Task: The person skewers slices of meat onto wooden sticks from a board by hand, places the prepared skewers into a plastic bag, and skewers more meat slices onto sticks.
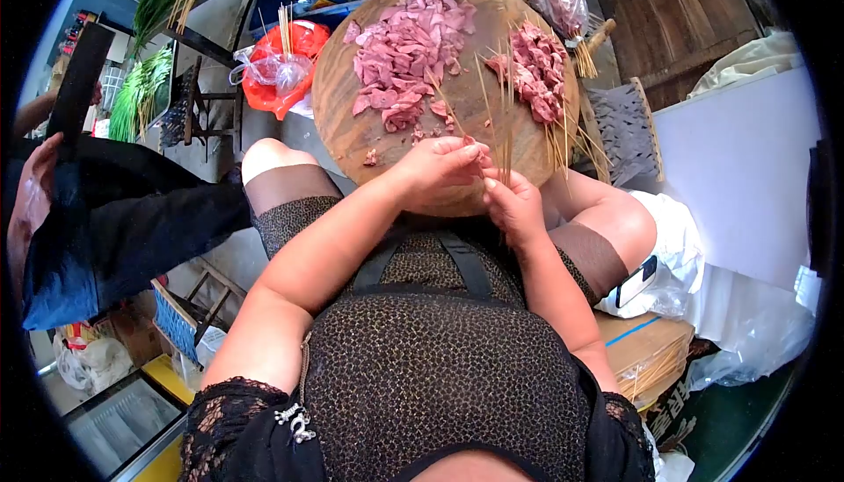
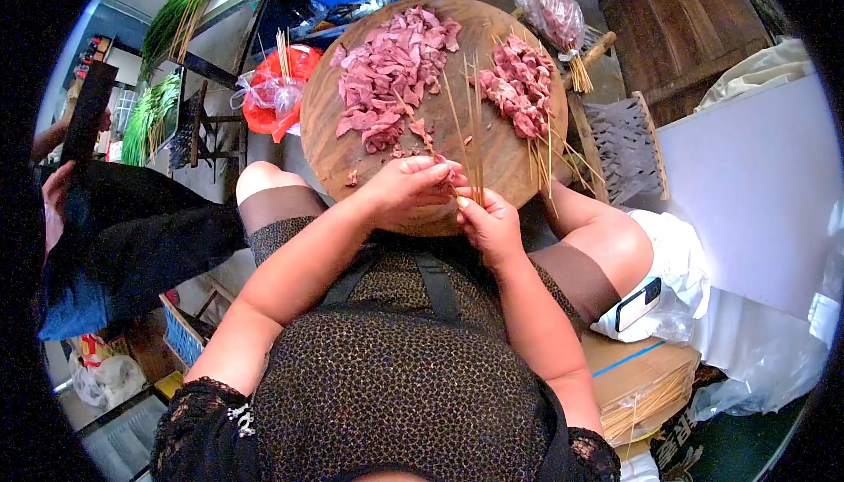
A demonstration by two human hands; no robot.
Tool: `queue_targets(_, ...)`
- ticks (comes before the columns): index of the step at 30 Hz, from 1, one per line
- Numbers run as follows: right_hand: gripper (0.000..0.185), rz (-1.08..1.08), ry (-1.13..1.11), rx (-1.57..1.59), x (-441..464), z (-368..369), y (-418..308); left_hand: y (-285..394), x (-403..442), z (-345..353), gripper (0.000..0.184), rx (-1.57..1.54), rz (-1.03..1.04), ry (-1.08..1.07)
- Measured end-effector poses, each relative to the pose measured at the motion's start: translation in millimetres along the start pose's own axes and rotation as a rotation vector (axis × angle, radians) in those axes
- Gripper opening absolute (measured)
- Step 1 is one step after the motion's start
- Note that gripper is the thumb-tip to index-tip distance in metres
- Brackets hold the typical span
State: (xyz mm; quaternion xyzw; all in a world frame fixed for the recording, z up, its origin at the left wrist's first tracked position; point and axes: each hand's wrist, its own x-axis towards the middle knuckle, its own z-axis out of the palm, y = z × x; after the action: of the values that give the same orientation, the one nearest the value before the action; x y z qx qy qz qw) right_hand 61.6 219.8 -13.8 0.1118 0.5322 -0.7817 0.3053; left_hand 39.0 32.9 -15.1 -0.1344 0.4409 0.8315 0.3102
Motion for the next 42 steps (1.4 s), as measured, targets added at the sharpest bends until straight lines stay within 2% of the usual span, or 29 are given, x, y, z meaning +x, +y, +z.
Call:
queue_targets(2, 0.018, -0.053, 0.039, -0.009, 2, -3, -1, 26, -5, -12, 0.021, 0.625, 0.308, 0.18)
queue_targets(4, 0.018, -0.039, 0.053, 0.012, 2, -8, -2, 59, -2, -52, 0.017, 1.07, 0.679, 0.456)
queue_targets(6, 0.019, -0.042, 0.035, 0.033, 3, -7, -7, 85, -19, -70, 0.015, 1.615, 0.635, 0.733)
queue_targets(10, 0.02, -0.017, 0.032, 0.01, 2, -2, -7, 83, -28, -75, 0.012, 1.765, 0.57, 0.699)
queue_targets(14, 0.02, 0.003, -0.046, -0.007, 0, -5, 2, 77, -30, -69, 0.013, 1.671, 0.698, 0.671)
queue_targets(16, 0.02, 0.024, -0.047, -0.037, -1, -3, 3, 76, -27, -66, 0.014, 0.646, 0.335, 0.581)
queue_targets(17, 0.02, 0.029, -0.069, -0.075, -1, -2, 4, 75, -25, -65, 0.022, 0.438, 0.351, 0.506)
queue_targets(18, 0.02, 0.035, -0.089, -0.113, -2, -1, 4, 71, -22, -64, 0.022, 0.438, 0.351, 0.507)
queue_targets(20, 0.02, 0.023, -0.092, -0.11, -1, 2, 4, 62, -14, -59, 0.023, -0.058, 0.468, 0.262)
queue_targets(21, 0.021, 0.014, -0.092, -0.106, -1, 3, 5, 61, -17, -49, 0.023, -0.154, 0.483, 0.266)
queue_targets(25, 0.021, 0.031, -0.083, -0.131, -3, 1, 3, 61, -14, -46, 0.025, -0.351, 0.543, 0.161)
queue_targets(32, 0.02, 0.022, -0.071, -0.137, -3, 1, 4, 64, -10, -44, 0.019, -0.36, 0.537, 0.233)
queue_targets(42, 0.02, 0.024, -0.062, -0.121, -4, -3, 3, 68, -16, -29, 0.015, -0.202, 0.468, 0.225)
